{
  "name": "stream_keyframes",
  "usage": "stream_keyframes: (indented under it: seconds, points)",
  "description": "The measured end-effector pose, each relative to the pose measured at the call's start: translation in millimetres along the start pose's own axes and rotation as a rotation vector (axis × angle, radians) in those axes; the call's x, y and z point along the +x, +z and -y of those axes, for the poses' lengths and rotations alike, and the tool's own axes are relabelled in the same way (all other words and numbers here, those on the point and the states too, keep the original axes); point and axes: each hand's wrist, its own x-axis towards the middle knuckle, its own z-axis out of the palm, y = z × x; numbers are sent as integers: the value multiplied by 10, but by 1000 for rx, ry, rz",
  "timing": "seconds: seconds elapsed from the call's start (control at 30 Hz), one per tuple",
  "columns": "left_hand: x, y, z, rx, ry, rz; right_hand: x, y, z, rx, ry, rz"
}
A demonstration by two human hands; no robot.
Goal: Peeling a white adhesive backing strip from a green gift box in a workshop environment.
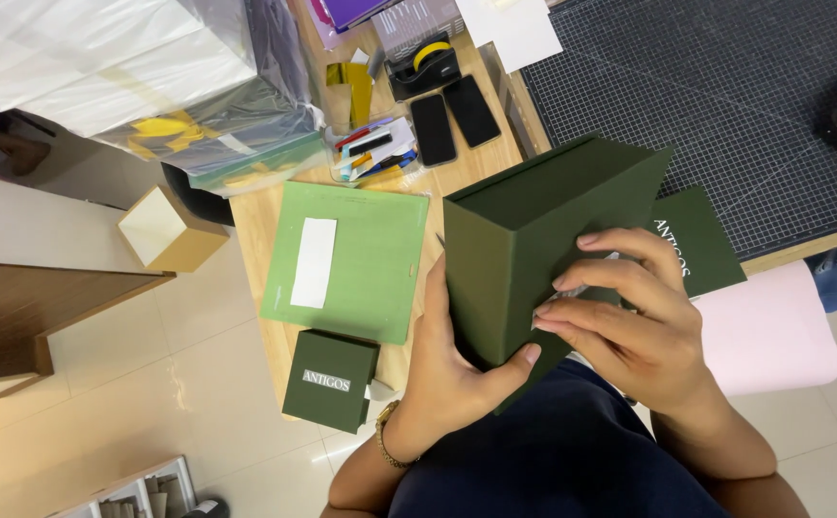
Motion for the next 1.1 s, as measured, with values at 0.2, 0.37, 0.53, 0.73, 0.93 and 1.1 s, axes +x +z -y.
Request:
stream_keyframes:
  seconds: [0.2,0.37,0.53,0.73,0.93,1.1]
  points:
    - [11,-8,8,29,4,-16,20,19,-13,44,-4,-2]
    - [20,-15,-1,15,-10,-5,18,21,-21,33,0,-1]
    - [26,-9,-13,26,-40,-8,-12,32,-66,72,-14,-18]
    - [13,-12,13,65,-26,-2,-11,22,-80,96,1,-9]
    - [14,-6,2,121,-39,-3,-36,8,-83,97,37,4]
    - [15,-4,15,100,-39,3,-25,3,-62,120,62,19]
